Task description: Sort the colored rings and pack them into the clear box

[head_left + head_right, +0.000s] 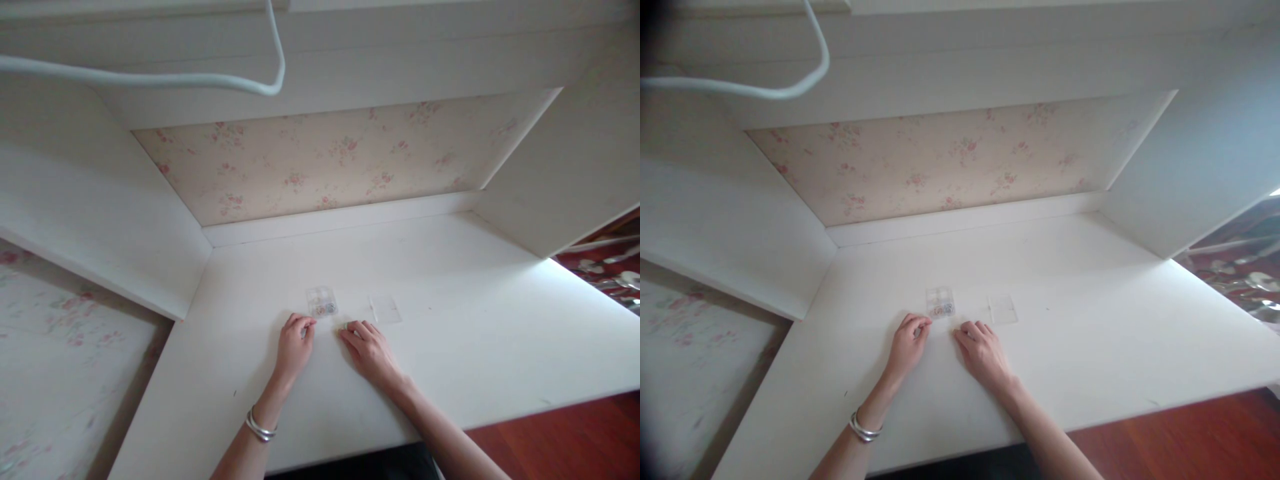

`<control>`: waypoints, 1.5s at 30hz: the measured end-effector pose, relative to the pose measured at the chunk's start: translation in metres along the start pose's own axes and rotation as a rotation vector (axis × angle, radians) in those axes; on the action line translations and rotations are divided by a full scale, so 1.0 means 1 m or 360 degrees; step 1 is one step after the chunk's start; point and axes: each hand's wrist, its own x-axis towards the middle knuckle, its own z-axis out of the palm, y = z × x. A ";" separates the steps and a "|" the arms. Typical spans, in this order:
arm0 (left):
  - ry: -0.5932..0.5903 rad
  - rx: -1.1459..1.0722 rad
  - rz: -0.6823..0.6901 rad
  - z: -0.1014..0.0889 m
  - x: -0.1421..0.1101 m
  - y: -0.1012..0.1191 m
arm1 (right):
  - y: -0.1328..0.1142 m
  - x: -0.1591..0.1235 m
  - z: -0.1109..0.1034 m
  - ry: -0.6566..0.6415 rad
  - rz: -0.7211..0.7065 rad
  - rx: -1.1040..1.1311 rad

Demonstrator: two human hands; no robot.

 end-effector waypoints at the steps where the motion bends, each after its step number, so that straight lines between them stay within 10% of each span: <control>1: -0.0011 0.0025 0.0006 0.000 -0.001 0.001 | 0.001 0.000 0.001 0.0039 0.0042 0.0065; 10: -0.0064 0.0198 0.0013 0.000 -0.007 0.006 | 0.002 0.034 0.002 0.0337 0.0213 0.0375; 23: -0.0091 0.0265 0.0054 -0.002 -0.008 0.003 | -0.006 0.107 0.025 0.0167 0.0202 0.0181; 45: -0.0273 0.0319 0.0326 0.006 -0.012 0.021 | 0.016 0.004 0.003 0.0501 0.0797 0.0810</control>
